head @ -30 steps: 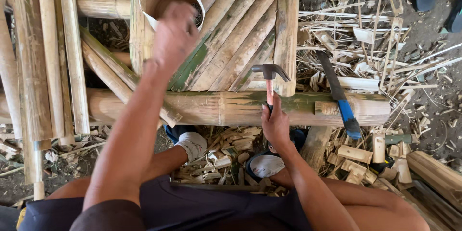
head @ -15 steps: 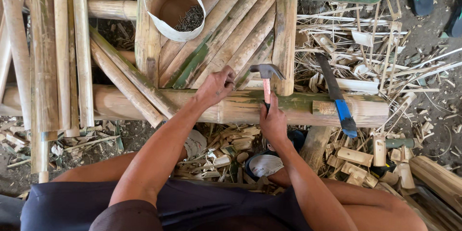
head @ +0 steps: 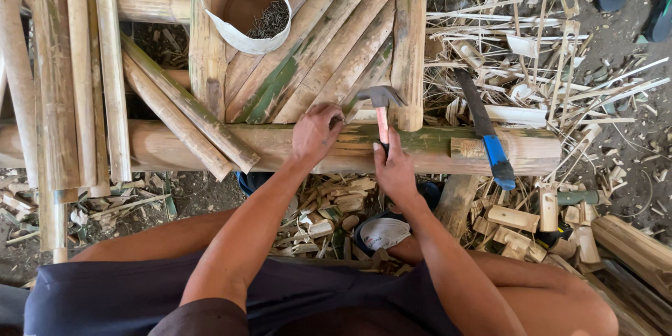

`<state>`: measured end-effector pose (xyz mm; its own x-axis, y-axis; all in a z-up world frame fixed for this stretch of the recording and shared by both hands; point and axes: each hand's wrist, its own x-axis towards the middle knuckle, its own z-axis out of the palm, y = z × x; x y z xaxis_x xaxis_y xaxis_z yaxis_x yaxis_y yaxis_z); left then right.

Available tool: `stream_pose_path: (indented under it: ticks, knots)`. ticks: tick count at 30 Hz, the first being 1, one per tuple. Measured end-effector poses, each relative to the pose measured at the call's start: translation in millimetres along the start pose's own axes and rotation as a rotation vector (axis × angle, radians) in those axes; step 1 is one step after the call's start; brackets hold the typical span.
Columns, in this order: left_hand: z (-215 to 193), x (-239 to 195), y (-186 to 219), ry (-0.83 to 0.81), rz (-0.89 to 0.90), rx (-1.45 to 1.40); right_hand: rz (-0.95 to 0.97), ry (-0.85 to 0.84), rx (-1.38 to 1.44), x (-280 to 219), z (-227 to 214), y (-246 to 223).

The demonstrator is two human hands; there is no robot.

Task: The person assembles a bamboo structure by hammering nails into split bamboo slats and sawing bamboo pieces to fit. They repeatedly pick up nails, position slats, and drive nails with a hammer, then use a hand saw to trim bamboo segments.

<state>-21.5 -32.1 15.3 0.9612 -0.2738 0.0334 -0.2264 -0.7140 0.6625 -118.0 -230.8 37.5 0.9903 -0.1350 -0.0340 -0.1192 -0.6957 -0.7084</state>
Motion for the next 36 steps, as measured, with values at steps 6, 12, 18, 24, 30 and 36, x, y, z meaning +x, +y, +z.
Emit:
stream_pose_path:
  ticks: [6, 12, 18, 24, 30, 36]
  knots:
    - [-2.6, 4.2, 8.4, -0.068, -0.133, -0.009, -0.021, -0.162, -0.008, -3.4, -46.2, -29.5]
    - [-5.6, 1.8, 14.1, -0.077, -0.187, -0.024, -0.144, -0.237, -0.083, -9.8, -63.2, -64.3]
    - [-6.7, -1.1, 13.9, -0.039, -0.168, -0.027, -0.125, -0.296, -0.115, -5.5, -61.3, -78.4]
    - [-5.0, 1.8, 13.4, -0.084, -0.205, 0.014, 0.017, -0.426, -0.134, 1.3, -64.9, -81.7]
    - [3.0, 0.0, 10.3, -0.057, -0.206, -0.02, -0.24, -0.187, -0.03, 0.8, -61.2, -70.0]
    - [3.6, 5.4, 8.7, -0.047, -0.276, -0.06, 0.139, -0.406, -0.119, 13.4, -68.7, -84.5]
